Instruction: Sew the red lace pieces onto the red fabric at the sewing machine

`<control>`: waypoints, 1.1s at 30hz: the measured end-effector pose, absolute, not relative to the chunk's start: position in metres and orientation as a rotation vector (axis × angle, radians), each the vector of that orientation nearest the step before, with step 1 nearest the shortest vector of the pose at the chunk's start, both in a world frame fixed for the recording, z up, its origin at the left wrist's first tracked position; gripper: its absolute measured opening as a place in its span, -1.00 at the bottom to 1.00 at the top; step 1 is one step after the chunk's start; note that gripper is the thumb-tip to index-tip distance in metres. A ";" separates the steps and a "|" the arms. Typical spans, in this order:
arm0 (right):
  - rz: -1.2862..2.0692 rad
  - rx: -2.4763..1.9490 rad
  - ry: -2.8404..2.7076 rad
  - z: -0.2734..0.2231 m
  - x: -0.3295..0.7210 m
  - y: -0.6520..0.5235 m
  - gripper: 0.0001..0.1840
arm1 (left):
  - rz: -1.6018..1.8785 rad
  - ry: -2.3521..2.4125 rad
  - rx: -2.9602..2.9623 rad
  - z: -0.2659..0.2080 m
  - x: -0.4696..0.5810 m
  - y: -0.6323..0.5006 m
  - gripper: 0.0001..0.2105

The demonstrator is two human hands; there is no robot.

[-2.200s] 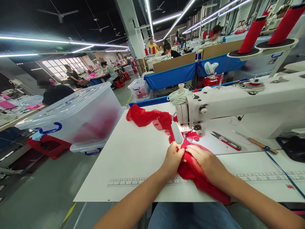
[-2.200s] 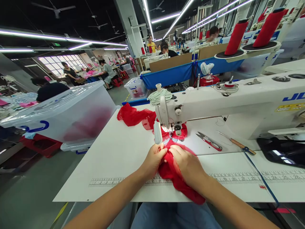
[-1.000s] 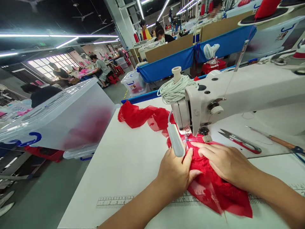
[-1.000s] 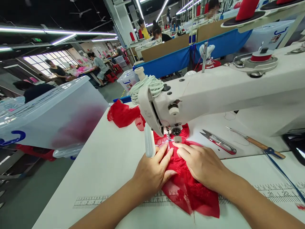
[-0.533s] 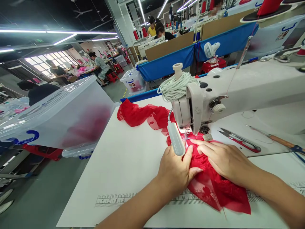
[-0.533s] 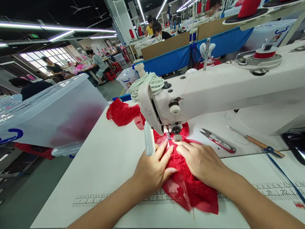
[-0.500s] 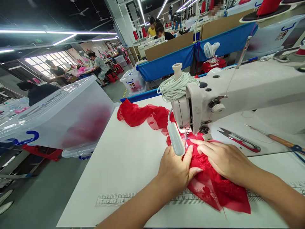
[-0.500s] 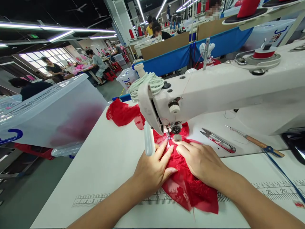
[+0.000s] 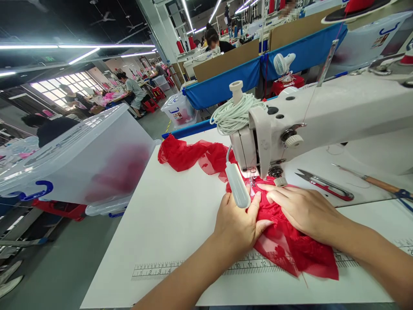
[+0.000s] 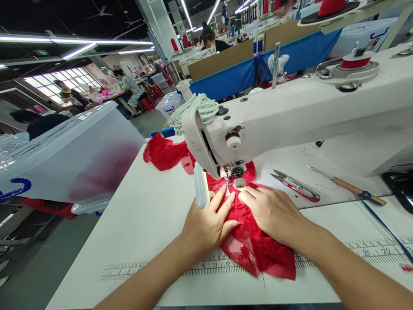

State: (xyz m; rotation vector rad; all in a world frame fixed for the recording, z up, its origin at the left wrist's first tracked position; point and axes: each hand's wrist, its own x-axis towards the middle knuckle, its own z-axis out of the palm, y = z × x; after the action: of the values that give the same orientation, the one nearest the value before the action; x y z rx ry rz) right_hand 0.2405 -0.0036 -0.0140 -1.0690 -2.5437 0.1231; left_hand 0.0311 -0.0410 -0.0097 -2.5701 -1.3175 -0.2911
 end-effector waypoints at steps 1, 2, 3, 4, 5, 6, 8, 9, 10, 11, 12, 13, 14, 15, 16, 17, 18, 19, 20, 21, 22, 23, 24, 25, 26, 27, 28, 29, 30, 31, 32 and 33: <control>0.143 -1.073 -2.542 -0.014 0.240 -0.003 -0.68 | -0.282 -1.317 -2.572 -0.010 0.031 -0.041 -0.43; 0.153 -1.088 -2.526 -0.014 0.240 -0.004 -0.67 | -0.276 -1.316 -2.575 -0.010 0.031 -0.041 -0.44; 0.157 -1.100 -2.505 -0.015 0.240 -0.004 -0.67 | -0.273 -1.317 -2.576 -0.009 0.030 -0.040 -0.44; 0.158 -1.109 -2.486 -0.016 0.240 -0.004 -0.67 | -0.274 -1.319 -2.576 -0.009 0.030 -0.040 -0.45; 0.158 -1.111 -2.474 -0.017 0.240 -0.004 -0.66 | -0.278 -1.319 -2.576 -0.009 0.030 -0.040 -0.45; 0.159 -1.109 -2.471 -0.017 0.240 -0.004 -0.67 | -0.283 -1.321 -2.576 -0.009 0.030 -0.040 -0.45; 0.168 -1.095 -2.483 -0.018 0.240 -0.004 -0.69 | -0.289 -1.331 -2.575 -0.009 0.030 -0.040 -0.45; 0.174 -1.088 -2.492 -0.018 0.240 -0.003 -0.70 | -0.289 -1.337 -2.576 -0.009 0.030 -0.040 -0.45; 0.176 -1.085 -2.498 -0.017 0.240 -0.002 -0.70 | -0.287 -1.343 -2.579 -0.009 0.030 -0.039 -0.45; 0.172 -1.082 -2.506 -0.016 0.240 -0.002 -0.70 | -0.288 -1.349 -2.581 -0.009 0.030 -0.039 -0.45; 0.161 -1.082 -2.511 -0.015 0.240 -0.001 -0.69 | -0.292 -1.352 -2.582 -0.009 0.030 -0.039 -0.45; 0.146 -1.081 -2.516 -0.014 0.240 -0.001 -0.69 | -0.296 -1.354 -2.581 -0.008 0.030 -0.039 -0.45; 0.130 -1.076 -2.522 -0.014 0.240 -0.001 -0.70 | -0.302 -1.356 -2.578 -0.007 0.030 -0.038 -0.45; 0.117 -1.065 -2.525 -0.013 0.240 -0.001 -0.71 | -0.310 -1.352 -2.571 -0.007 0.030 -0.038 -0.44; 0.107 -1.050 -2.523 -0.012 0.240 -0.001 -0.74 | -0.321 -1.335 -2.566 -0.006 0.029 -0.038 -0.43; 0.094 -1.026 -2.513 -0.012 0.240 -0.002 -0.75 | -0.335 -1.300 -2.570 -0.005 0.028 -0.037 -0.42; 0.080 -0.997 -2.498 -0.012 0.241 -0.003 -0.75 | -0.348 -1.249 -2.589 -0.003 0.027 -0.037 -0.41; 0.064 -0.961 -2.484 -0.013 0.242 -0.003 -0.73 | -0.360 -1.192 -2.620 -0.002 0.026 -0.036 -0.41; 0.049 -0.924 -2.470 -0.014 0.244 -0.005 -0.71 | -0.369 -1.137 -2.660 0.000 0.025 -0.036 -0.42; 0.040 -0.882 -2.463 -0.014 0.245 -0.006 -0.68 | -0.373 -1.098 -2.701 0.002 0.024 -0.035 -0.44; 0.039 -0.842 -2.465 -0.015 0.247 -0.006 -0.67 | -0.373 -1.080 -2.739 0.003 0.023 -0.035 -0.45; 0.043 -0.809 -2.475 -0.016 0.249 -0.007 -0.66 | -0.372 -1.080 -2.768 0.004 0.022 -0.035 -0.46; 0.050 -0.784 -2.489 -0.016 0.251 -0.008 -0.66 | -0.367 -1.090 -2.790 0.005 0.022 -0.034 -0.47; 0.051 -0.766 -2.502 -0.016 0.253 -0.008 -0.66 | -0.361 -1.113 -2.804 0.006 0.021 -0.034 -0.48; 0.049 -0.756 -2.511 -0.016 0.254 -0.008 -0.66 | -0.354 -1.136 -2.812 0.006 0.021 -0.034 -0.48; 0.043 -0.749 -2.517 -0.016 0.254 -0.008 -0.65 | -0.343 -1.159 -2.813 0.005 0.021 -0.035 -0.49; 0.036 -0.741 -2.521 -0.016 0.254 -0.008 -0.64 | -0.333 -1.170 -2.810 0.005 0.021 -0.035 -0.50; 0.029 -0.732 -2.522 -0.016 0.254 -0.008 -0.63 | -0.328 -1.171 -2.803 0.004 0.021 -0.035 -0.49; 0.022 -0.727 -2.518 -0.017 0.254 -0.008 -0.63 | -0.329 -1.161 -2.796 0.003 0.022 -0.036 -0.48; 0.018 -0.735 -2.508 -0.018 0.253 -0.008 -0.62 | -0.335 -1.143 -2.788 0.003 0.022 -0.037 -0.46; 0.017 -0.752 -2.491 -0.020 0.253 -0.009 -0.62 | -0.343 -1.128 -2.777 0.002 0.023 -0.037 -0.44; 0.015 -0.777 -2.471 -0.022 0.253 -0.009 -0.62 | -0.351 -1.122 -2.762 0.002 0.023 -0.038 -0.42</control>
State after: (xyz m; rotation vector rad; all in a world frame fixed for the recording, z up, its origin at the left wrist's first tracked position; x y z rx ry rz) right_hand 0.2526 -0.0089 -0.0221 -0.7766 -2.4712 0.0152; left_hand 0.0230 -0.0382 0.0021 -2.7624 -1.1224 -0.3510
